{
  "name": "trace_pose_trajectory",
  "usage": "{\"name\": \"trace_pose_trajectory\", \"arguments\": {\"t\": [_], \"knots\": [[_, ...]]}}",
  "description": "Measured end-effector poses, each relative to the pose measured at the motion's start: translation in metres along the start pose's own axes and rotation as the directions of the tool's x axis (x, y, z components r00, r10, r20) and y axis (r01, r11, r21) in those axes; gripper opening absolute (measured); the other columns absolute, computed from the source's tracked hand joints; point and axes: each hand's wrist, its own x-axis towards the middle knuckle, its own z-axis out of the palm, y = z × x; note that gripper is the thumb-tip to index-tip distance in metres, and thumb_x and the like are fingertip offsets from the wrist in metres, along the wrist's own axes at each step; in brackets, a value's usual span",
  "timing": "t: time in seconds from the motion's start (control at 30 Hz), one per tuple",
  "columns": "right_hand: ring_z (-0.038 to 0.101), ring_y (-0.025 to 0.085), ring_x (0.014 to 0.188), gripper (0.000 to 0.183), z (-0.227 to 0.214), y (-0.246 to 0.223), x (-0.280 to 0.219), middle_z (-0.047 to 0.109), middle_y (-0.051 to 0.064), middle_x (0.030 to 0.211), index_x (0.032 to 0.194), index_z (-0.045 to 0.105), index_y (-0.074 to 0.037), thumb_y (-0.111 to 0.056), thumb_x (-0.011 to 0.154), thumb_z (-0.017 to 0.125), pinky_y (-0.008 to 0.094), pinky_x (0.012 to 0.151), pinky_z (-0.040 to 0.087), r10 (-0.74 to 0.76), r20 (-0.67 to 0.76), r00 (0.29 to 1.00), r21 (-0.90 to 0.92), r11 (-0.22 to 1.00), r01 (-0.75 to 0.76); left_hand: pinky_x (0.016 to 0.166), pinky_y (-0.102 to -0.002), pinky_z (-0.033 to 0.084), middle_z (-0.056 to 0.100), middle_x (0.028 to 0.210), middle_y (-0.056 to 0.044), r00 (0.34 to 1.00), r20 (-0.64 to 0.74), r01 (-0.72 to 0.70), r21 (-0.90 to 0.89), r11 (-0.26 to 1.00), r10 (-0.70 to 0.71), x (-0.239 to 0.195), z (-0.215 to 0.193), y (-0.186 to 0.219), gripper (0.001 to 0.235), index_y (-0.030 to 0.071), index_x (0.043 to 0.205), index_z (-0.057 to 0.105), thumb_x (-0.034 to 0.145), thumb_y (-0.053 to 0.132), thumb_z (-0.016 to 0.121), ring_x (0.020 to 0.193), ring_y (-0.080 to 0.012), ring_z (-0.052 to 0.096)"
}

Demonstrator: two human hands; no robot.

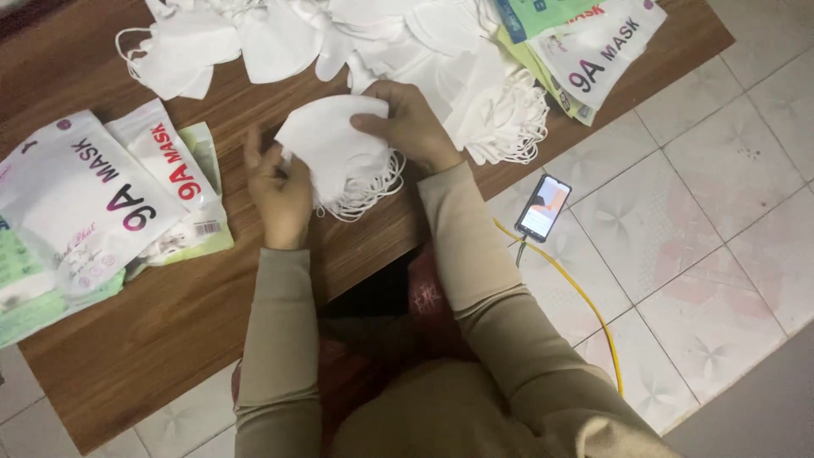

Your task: Picking up individual face masks from a pile and stacking them neatly on a table.

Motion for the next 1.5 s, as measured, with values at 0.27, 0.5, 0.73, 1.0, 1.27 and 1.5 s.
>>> {"name": "trace_pose_trajectory", "arguments": {"t": [0.27,0.5,0.73,1.0,1.27,1.5], "knots": [[0.072,0.015,0.087,0.012,0.004,-0.009,-0.003,0.074,0.002,0.095,0.094,0.071,-0.012,-0.012,0.088,0.081,0.027,0.070,0.062,0.014,-0.022,1.000,-0.155,0.988,-0.017,0.091,-0.028,0.061,0.076,0.118,-0.010,0.956,0.107,0.292,-0.380,0.878,-0.272,-0.012,-0.026,0.067,0.030,0.004,0.124,0.071,0.098,0.019,0.067,0.100,-0.0135,0.071],[0.066,0.015,0.068,0.020,0.037,-0.012,-0.009,0.068,0.007,0.081,0.098,0.072,-0.002,-0.010,0.085,0.084,0.022,0.055,0.054,0.047,0.040,0.998,-0.121,0.992,-0.042,0.079,-0.034,0.062,0.078,0.102,-0.014,0.953,0.127,0.300,-0.256,0.919,-0.276,-0.016,-0.037,0.080,0.026,0.006,0.117,0.075,0.103,0.027,0.069,0.090,-0.0141,0.071],[0.069,0.019,0.074,0.020,0.051,0.009,-0.003,0.071,0.013,0.085,0.099,0.073,0.000,-0.012,0.087,0.084,0.028,0.056,0.060,0.064,0.066,0.996,-0.114,0.992,-0.056,0.084,-0.036,0.062,0.077,0.104,-0.015,0.945,0.140,0.325,-0.335,0.884,-0.294,-0.025,-0.044,0.080,0.029,0.003,0.122,0.071,0.101,0.024,0.072,0.093,-0.0171,0.070],[0.072,0.031,0.107,0.034,0.044,0.015,0.000,0.071,0.015,0.114,0.119,0.070,-0.009,-0.032,0.096,0.078,0.046,0.087,0.062,-0.060,-0.172,0.983,-0.627,0.776,-0.062,0.088,-0.033,0.062,0.076,0.109,-0.015,0.955,-0.238,0.048,-0.470,0.881,-0.179,-0.011,-0.096,0.098,0.020,0.006,0.124,0.064,0.107,0.014,0.057,0.094,-0.0195,0.074],[0.068,0.043,0.112,0.062,0.045,0.028,0.008,0.069,0.023,0.115,0.127,0.068,-0.003,-0.032,0.077,0.091,0.053,0.094,0.057,0.127,-0.134,0.983,-0.844,0.506,-0.180,0.082,-0.033,0.066,0.075,0.103,-0.014,0.919,-0.289,0.087,-0.512,0.854,-0.267,-0.002,-0.116,0.074,0.018,0.004,0.122,0.061,0.106,0.011,0.056,0.093,-0.0220,0.077],[0.070,0.046,0.103,0.038,0.008,0.043,0.018,0.073,0.022,0.104,0.114,0.071,-0.010,-0.016,0.078,0.082,0.054,0.089,0.055,-0.072,-0.190,0.979,-0.877,0.462,-0.136,0.080,-0.035,0.066,0.074,0.106,-0.017,0.942,-0.245,0.100,-0.448,0.889,-0.230,-0.004,-0.107,0.041,0.022,0.003,0.127,0.058,0.106,0.007,0.056,0.094,-0.0224,0.076]]}}
